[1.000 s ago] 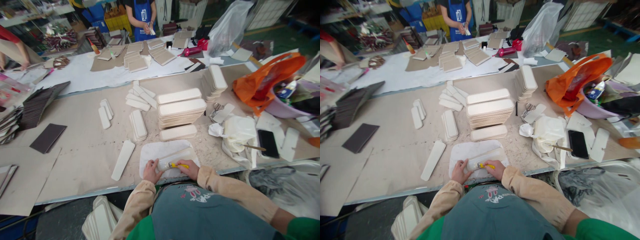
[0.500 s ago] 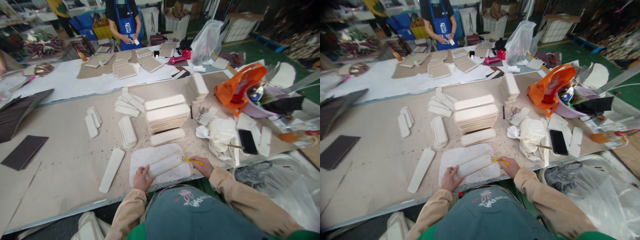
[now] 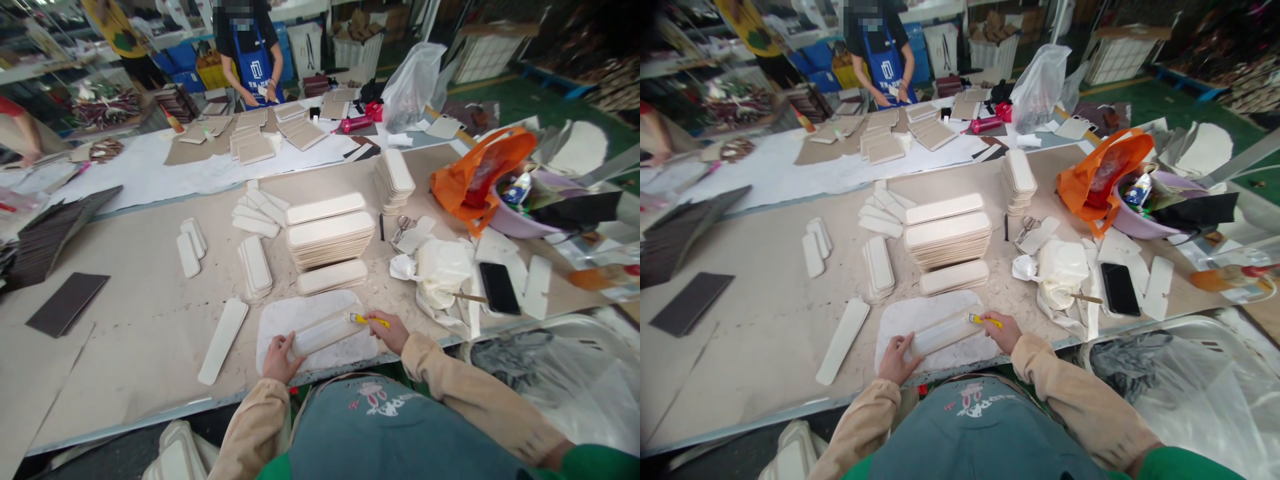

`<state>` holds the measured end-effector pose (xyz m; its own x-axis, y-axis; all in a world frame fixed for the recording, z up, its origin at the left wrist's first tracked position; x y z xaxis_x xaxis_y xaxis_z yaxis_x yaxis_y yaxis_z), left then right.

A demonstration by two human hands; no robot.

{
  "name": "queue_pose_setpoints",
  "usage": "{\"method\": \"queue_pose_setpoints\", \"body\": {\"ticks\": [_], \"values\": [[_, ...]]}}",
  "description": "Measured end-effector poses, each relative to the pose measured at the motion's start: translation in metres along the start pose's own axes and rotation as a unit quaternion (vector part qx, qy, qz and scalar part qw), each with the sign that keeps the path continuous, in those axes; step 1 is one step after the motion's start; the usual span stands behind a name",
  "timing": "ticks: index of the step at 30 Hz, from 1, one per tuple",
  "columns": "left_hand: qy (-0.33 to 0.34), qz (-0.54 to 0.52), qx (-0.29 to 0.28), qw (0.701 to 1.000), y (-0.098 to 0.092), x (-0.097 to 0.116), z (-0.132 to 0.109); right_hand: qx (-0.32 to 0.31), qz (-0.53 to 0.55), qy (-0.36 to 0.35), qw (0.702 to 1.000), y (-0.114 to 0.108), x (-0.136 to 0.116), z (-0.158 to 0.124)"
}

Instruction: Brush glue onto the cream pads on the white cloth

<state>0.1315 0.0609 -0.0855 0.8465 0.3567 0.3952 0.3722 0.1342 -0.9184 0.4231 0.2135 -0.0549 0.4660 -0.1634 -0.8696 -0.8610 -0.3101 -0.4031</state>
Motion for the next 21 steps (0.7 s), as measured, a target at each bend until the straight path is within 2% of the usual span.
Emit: {"method": "queue_pose_setpoints", "body": {"ticks": [3, 6, 10, 12, 14, 16, 21], "values": [[0.000, 0.005, 0.006, 1.000, -0.001, 0.001, 0.000, 0.028, -0.004, 0.019, 0.999, -0.020, 0.012, 0.007], [0.002, 0.008, 0.010, 1.000, -0.002, 0.002, 0.000, 0.039, 0.005, 0.030, 0.999, -0.034, 0.013, 0.008], [0.000, 0.008, 0.011, 1.000, -0.001, 0.004, 0.000, -0.017, 0.036, 0.016, 0.999, -0.017, 0.002, -0.003], [-0.009, 0.014, 0.024, 1.000, -0.002, 0.004, 0.000, -0.051, 0.030, -0.007, 0.998, -0.005, -0.002, -0.009], [-0.019, 0.019, 0.035, 0.999, -0.002, 0.005, 0.000, -0.060, 0.011, -0.035, 0.998, -0.003, -0.002, -0.011], [-0.031, 0.022, 0.039, 0.999, -0.002, 0.005, 0.000, -0.047, -0.005, -0.042, 0.998, -0.011, 0.002, -0.009], [-0.055, 0.014, 0.021, 0.998, -0.003, 0.007, -0.003, -0.018, -0.021, -0.002, 1.000, -0.038, 0.016, -0.004]]}}
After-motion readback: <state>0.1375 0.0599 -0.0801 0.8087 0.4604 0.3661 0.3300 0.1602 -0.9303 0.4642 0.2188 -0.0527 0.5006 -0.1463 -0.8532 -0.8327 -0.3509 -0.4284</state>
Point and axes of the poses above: each hand's wrist, its own z-axis towards the middle knuckle, its own y-axis out of the palm, x = y × z, the point moved 8 cm from there along z, towards the middle knuckle, and after that the axes turned 15 degrees about x, right-handed, at the moved point
